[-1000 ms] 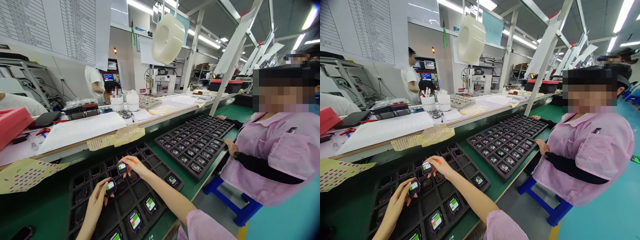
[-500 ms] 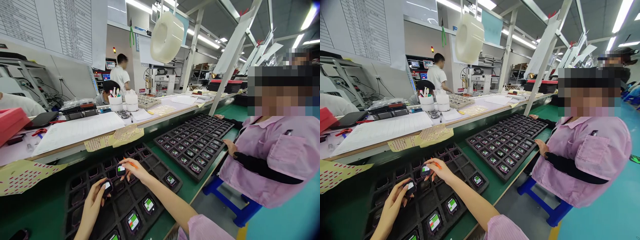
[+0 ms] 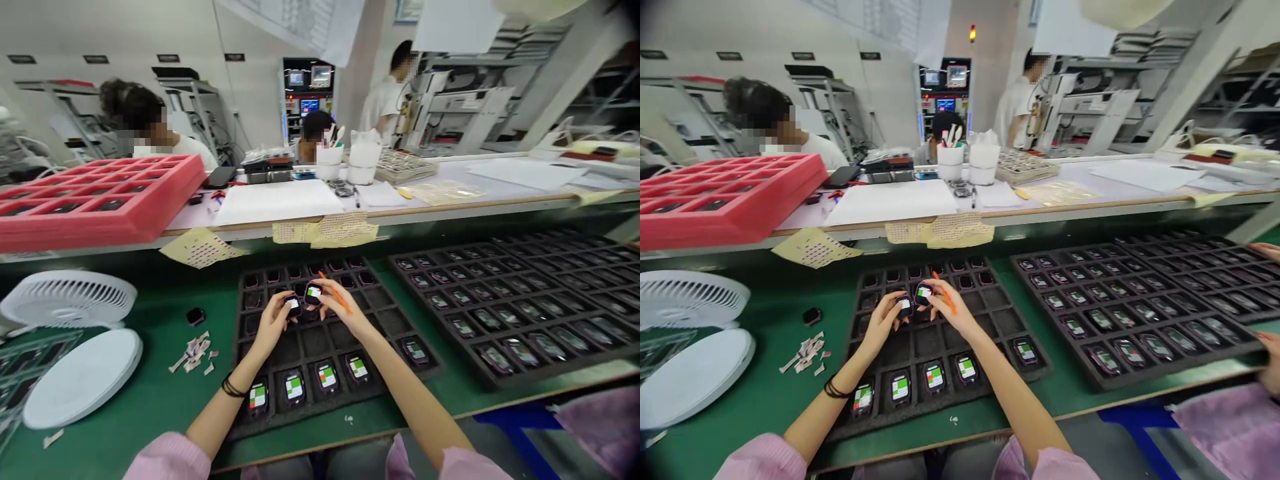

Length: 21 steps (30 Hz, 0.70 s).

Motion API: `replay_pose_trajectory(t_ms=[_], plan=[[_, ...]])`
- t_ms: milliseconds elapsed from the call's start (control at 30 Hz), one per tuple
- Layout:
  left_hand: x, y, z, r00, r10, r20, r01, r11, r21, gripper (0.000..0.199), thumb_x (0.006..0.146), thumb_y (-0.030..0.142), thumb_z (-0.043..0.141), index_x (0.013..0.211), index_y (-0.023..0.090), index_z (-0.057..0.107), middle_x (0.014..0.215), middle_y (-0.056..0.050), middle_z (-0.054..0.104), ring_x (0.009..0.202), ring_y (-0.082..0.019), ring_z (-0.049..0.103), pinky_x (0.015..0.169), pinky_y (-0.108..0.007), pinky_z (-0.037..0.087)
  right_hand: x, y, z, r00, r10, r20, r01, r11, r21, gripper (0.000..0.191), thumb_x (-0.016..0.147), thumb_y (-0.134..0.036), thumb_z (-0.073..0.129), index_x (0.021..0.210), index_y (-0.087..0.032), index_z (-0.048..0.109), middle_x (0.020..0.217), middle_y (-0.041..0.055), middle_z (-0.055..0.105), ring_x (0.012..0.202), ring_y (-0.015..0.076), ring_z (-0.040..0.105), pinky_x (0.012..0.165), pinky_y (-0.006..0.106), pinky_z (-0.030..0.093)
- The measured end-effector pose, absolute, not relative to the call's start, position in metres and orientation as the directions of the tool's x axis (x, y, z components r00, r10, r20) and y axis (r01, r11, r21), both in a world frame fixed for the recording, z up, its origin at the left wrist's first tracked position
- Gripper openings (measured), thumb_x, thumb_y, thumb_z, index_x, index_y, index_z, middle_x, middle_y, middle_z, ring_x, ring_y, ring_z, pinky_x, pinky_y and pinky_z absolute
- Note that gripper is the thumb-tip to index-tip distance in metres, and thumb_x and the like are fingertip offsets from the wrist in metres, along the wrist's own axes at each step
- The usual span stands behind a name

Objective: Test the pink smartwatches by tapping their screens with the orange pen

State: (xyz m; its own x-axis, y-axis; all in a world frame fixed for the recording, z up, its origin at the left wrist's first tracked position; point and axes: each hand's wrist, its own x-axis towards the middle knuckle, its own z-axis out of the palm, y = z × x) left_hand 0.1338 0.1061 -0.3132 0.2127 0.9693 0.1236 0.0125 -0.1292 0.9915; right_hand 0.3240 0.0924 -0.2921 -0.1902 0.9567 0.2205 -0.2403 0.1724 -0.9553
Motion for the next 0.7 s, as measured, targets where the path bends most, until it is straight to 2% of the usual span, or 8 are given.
replay_pose_trajectory(t_ms=[233, 333, 433, 600, 700], plan=[[0.132, 0.103, -0.319, 0.239, 0.962, 0.134, 0.021, -0.143, 0.989, 0.048, 0.082, 0.049, 0.054, 0.116, 0.015, 0.051, 0.1, -0.009, 0.063, 0.056, -0.007, 0.054, 0.041, -0.018, 0.034, 0.324, 0.091, -0.3, -0.185, 0.957, 0.224, -0.168, 0.194, -0.967, 0.038, 0.082, -0.038, 0.062, 0.116, -0.023, 0.054, 0.106, 0.0077, 0.062, 0.072, 0.0165, 0.068, 0.051, 0.024, 0.052], [0.132, 0.102, -0.319, 0.243, 0.959, 0.145, -0.006, -0.148, 0.989, 0.045, 0.082, 0.046, 0.055, 0.115, 0.015, 0.052, 0.105, -0.01, 0.063, 0.061, -0.009, 0.056, 0.044, -0.018, 0.04, 0.323, 0.091, -0.301, -0.175, 0.961, 0.215, -0.142, 0.191, -0.971, 0.037, 0.082, -0.04, 0.062, 0.114, -0.023, 0.054, 0.109, 0.009, 0.062, 0.07, 0.0165, 0.068, 0.051, 0.025, 0.051], [0.133, 0.102, -0.32, 0.245, 0.957, 0.158, -0.017, -0.159, 0.987, 0.044, 0.081, 0.044, 0.058, 0.114, 0.016, 0.052, 0.111, -0.011, 0.062, 0.068, -0.011, 0.059, 0.051, -0.02, 0.046, 0.323, 0.088, -0.297, -0.181, 0.962, 0.204, -0.124, 0.184, -0.975, 0.034, 0.083, -0.038, 0.062, 0.113, -0.023, 0.055, 0.103, 0.0074, 0.063, 0.07, 0.0172, 0.068, 0.052, 0.025, 0.051], [0.134, 0.102, -0.323, 0.212, 0.959, 0.189, -0.04, -0.184, 0.982, 0.041, 0.079, 0.042, 0.064, 0.11, 0.016, 0.054, 0.104, -0.008, 0.062, 0.073, -0.012, 0.058, 0.058, -0.022, 0.051, 0.322, 0.083, -0.287, -0.159, 0.969, 0.191, -0.09, 0.178, -0.98, 0.032, 0.085, -0.038, 0.059, 0.112, -0.022, 0.056, 0.095, 0.0057, 0.065, 0.069, 0.0177, 0.068, 0.054, 0.028, 0.051], [0.134, 0.102, -0.322, 0.197, 0.962, 0.187, -0.07, -0.176, 0.982, 0.039, 0.081, 0.043, 0.062, 0.109, 0.017, 0.055, 0.1, -0.006, 0.062, 0.068, -0.01, 0.055, 0.054, -0.02, 0.049, 0.322, 0.083, -0.286, -0.149, 0.972, 0.184, -0.115, 0.168, -0.979, 0.03, 0.084, -0.039, 0.061, 0.108, -0.022, 0.058, 0.089, 0.0041, 0.066, 0.066, 0.0173, 0.067, 0.052, 0.027, 0.05]])
